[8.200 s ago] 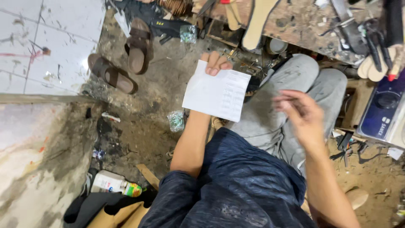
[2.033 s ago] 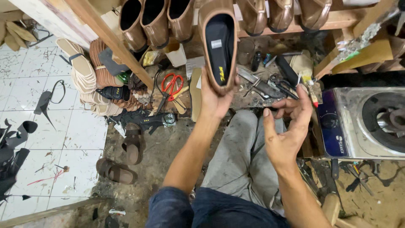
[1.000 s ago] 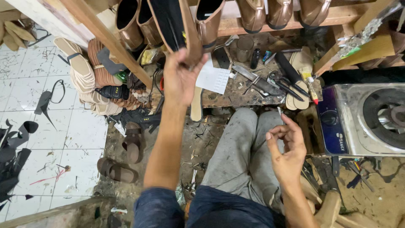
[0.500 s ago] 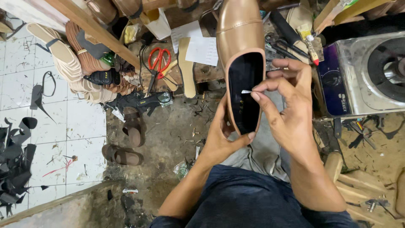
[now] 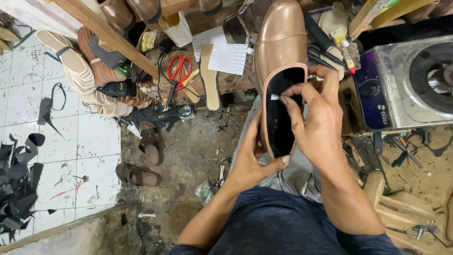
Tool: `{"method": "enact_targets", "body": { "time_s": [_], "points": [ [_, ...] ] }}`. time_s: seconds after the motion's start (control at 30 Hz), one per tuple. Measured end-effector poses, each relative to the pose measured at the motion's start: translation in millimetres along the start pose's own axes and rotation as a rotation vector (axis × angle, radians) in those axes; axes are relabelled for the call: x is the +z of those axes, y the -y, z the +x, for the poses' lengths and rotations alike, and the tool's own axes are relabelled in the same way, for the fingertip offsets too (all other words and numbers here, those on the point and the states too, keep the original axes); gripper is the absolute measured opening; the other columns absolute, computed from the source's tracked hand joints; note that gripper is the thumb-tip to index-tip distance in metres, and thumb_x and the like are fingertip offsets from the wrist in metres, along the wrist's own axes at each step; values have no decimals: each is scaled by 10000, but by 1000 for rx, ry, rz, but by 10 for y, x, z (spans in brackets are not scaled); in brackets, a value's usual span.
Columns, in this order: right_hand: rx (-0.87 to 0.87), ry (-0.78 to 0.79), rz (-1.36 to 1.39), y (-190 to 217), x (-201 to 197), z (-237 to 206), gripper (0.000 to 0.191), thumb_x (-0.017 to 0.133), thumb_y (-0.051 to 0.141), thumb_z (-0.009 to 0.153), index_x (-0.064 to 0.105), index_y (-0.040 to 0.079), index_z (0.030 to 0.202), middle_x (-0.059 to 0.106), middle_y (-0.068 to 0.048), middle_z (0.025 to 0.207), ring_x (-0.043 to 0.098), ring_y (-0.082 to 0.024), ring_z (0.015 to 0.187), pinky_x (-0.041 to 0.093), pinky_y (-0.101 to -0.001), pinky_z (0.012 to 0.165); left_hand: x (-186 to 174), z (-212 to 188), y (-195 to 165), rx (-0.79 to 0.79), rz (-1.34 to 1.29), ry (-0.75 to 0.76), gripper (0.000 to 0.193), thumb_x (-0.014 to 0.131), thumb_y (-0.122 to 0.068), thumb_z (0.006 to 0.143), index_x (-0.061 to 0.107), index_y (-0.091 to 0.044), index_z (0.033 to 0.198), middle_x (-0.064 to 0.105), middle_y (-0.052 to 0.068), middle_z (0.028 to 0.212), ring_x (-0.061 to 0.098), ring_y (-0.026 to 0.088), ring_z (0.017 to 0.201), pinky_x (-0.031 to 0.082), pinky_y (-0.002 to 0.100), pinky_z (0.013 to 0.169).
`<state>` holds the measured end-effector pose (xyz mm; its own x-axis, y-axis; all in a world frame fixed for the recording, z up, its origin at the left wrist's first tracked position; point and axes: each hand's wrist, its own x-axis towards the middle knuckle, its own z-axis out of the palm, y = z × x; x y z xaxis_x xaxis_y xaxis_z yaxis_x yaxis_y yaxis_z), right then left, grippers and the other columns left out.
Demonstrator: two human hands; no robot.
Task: The person repeatedly picks up a metallic gold flat shoe, turns it over to inspect the sole and interior, and places it back on a wooden shelf. The person also handles a small paper label and a wooden shoe last during the process.
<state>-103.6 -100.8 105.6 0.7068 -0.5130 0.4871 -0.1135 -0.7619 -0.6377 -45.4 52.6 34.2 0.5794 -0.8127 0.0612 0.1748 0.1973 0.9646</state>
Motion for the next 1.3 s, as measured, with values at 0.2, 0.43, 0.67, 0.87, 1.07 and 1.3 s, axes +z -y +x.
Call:
{"method": "enact_targets", "body": {
  "time_s": [0.2, 0.43, 0.67, 0.87, 1.07, 1.3],
  "points": [
    [32, -30, -16, -9, 57, 34, 148, 792, 17, 900, 737, 34, 1036, 549, -198, 1329, 669, -348, 1047, 545, -411, 871, 16, -4, 5, 3, -8, 0, 1105, 826, -70, 842, 121, -34, 1692, 353, 139, 1645, 440, 230, 1491, 459, 398, 1193],
    [125, -75, 97, 76, 101, 154, 254, 832, 22, 823, 748, 27, 1063, 639, -129, 1212, 672, -234, 941, 532, -321, 782, -36, -2, 16, 31, -3, -5, 1106, 810, -40, 837, 110, -49, 1694, 355, 121, 1645, 446, 225, 1482, 437, 388, 1195],
    [-33, 36, 479, 197, 165, 264, 496, 781, 71, 874, 615, 62, 1342, 440, -202, 1546, 597, -309, 1336, 557, -350, 1057, -318, 257, -185, 80, -136, -85, 1000, 802, -142, 863, 209, -20, 1660, 445, 127, 1542, 492, 218, 1393, 454, 384, 1142],
    [-158, 3, 470, 207, 457, 383, 456, 882, 14, 774, 596, -23, 1128, 385, -249, 1631, 481, -338, 1494, 502, -431, 1144, -860, 775, -592, 287, 209, -121, 639, 592, -309, 1047, 359, -80, 1596, 382, 114, 1634, 397, 192, 1506, 382, 334, 1201],
    [-71, -6, 682, 23, 848, 1088, 407, 833, -2, 862, 520, -21, 1121, 423, -223, 1612, 584, -282, 1400, 545, -367, 1080, -1535, 2071, -892, 785, 1010, -698, 771, 873, -199, 846, 458, -113, 1490, 375, 283, 1478, 433, 463, 1366, 432, 524, 1102],
    [-151, -120, 244, -115, 1385, 1782, 524, 931, 42, 772, 556, -19, 1133, 586, -259, 1347, 619, -363, 1230, 515, -414, 1034, -1872, 2715, -758, 565, 877, -696, 531, 858, -95, 792, 522, -63, 1201, 609, 220, 1201, 591, 467, 1141, 483, 494, 972]
  ]
}}
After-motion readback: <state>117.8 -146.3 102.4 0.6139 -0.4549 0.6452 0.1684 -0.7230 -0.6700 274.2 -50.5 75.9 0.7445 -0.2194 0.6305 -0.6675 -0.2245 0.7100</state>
